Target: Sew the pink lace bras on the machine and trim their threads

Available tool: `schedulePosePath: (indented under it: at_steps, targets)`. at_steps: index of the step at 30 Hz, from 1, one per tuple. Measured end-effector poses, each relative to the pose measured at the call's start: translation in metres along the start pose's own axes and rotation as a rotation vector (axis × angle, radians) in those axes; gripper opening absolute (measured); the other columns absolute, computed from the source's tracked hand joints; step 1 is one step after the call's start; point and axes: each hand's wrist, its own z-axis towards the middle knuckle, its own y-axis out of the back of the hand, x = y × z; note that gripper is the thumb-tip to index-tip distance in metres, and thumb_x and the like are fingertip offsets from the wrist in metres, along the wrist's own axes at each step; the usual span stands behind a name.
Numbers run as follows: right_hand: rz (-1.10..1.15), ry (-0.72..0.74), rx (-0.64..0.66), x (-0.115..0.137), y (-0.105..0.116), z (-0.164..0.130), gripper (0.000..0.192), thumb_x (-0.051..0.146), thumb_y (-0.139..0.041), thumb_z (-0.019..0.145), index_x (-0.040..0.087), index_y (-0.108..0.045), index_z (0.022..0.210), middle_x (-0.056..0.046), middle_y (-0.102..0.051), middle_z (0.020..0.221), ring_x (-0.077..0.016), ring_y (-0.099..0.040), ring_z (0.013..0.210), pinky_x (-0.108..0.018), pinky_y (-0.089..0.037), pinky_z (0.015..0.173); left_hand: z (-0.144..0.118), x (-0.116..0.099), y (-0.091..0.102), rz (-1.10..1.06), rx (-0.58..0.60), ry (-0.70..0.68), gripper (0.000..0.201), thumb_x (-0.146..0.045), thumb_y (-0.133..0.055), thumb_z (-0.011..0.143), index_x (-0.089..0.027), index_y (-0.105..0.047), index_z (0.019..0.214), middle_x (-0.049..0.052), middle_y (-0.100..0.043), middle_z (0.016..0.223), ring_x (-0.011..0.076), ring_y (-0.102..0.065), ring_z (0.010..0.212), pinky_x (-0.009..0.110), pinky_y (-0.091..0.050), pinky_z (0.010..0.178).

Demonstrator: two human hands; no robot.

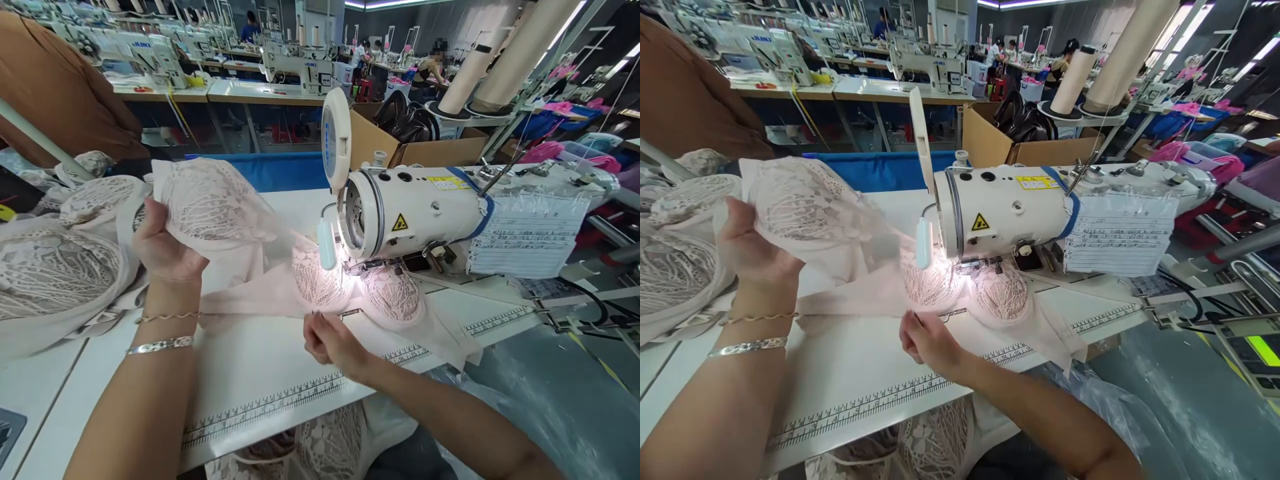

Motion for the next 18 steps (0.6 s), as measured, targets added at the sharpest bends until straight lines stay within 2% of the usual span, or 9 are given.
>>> schedulePosePath:
  at_steps: [2,4,6,8,14,18]
  targets:
    - [0.297,-0.094,0.057,0.011,-0.008,0.032,0.062,0.071,-0.036,0.099,0.021,-0.042,0.062,0.011,-0.020,0.046,-0.0074,-0.010,0.041,-0.021,-0.010,0.037,0.001,-0.001,0.005,-0.042,0.007,-0.024,0.060,-0.046,-0.019,0.107,-0.006,-0.060,0.122,0.016,-0.070,0.123,0.0289,-0.045,0.139,0.052,-0.031,0.120]
    - [0.520,-0.139,0.052,0.026,-0.016,0.060,0.057,0.049,-0.025,0.108,0.019,-0.047,0.065,0.009,-0.026,0.050,-0.0081,-0.011,0.043,-0.020,-0.014,0.037,0.003,0.000,0.007,-0.058,0.005,-0.032,0.054,-0.044,-0.025,0.107,-0.005,-0.060,0.121,0.017,-0.071,0.122,0.0282,-0.045,0.139,0.050,-0.031,0.121]
    - [0.698,-0.111,-0.005,0.040,-0.023,0.081,0.053,0.032,-0.020,0.109,0.018,-0.049,0.068,0.008,-0.026,0.053,-0.0088,-0.013,0.044,-0.018,-0.019,0.038,0.005,0.001,0.008,-0.056,0.003,-0.029,0.052,-0.042,-0.026,0.107,-0.005,-0.062,0.119,0.017,-0.071,0.120,0.0282,-0.046,0.139,0.050,-0.031,0.121]
    - [0.810,-0.056,-0.059,0.050,-0.027,0.093,0.051,0.027,-0.018,0.109,0.018,-0.048,0.069,0.008,-0.024,0.055,-0.0093,-0.012,0.045,-0.016,-0.020,0.038,0.005,0.000,0.009,-0.056,0.002,-0.026,0.051,-0.042,-0.028,0.106,-0.005,-0.063,0.118,0.017,-0.072,0.119,0.0294,-0.047,0.138,0.051,-0.031,0.121]
    - [0.875,0.034,-0.157,0.064,-0.030,0.111,0.048,0.029,-0.023,0.111,0.019,-0.044,0.068,0.009,-0.020,0.055,-0.0102,-0.009,0.046,-0.015,-0.019,0.037,0.003,0.000,0.011,-0.045,-0.015,-0.016,0.048,-0.042,-0.035,0.105,-0.006,-0.063,0.121,0.017,-0.071,0.123,0.0309,-0.045,0.140,0.052,-0.030,0.122]
    - [0.806,0.062,-0.232,0.057,-0.031,0.108,0.047,0.031,-0.034,0.109,0.019,-0.043,0.065,0.010,-0.019,0.053,-0.0095,-0.007,0.046,-0.016,-0.016,0.036,0.004,-0.012,0.001,-0.011,0.049,-0.058,0.047,-0.044,-0.053,0.099,-0.010,-0.057,0.132,0.014,-0.065,0.135,0.0304,-0.041,0.143,0.050,-0.027,0.123]
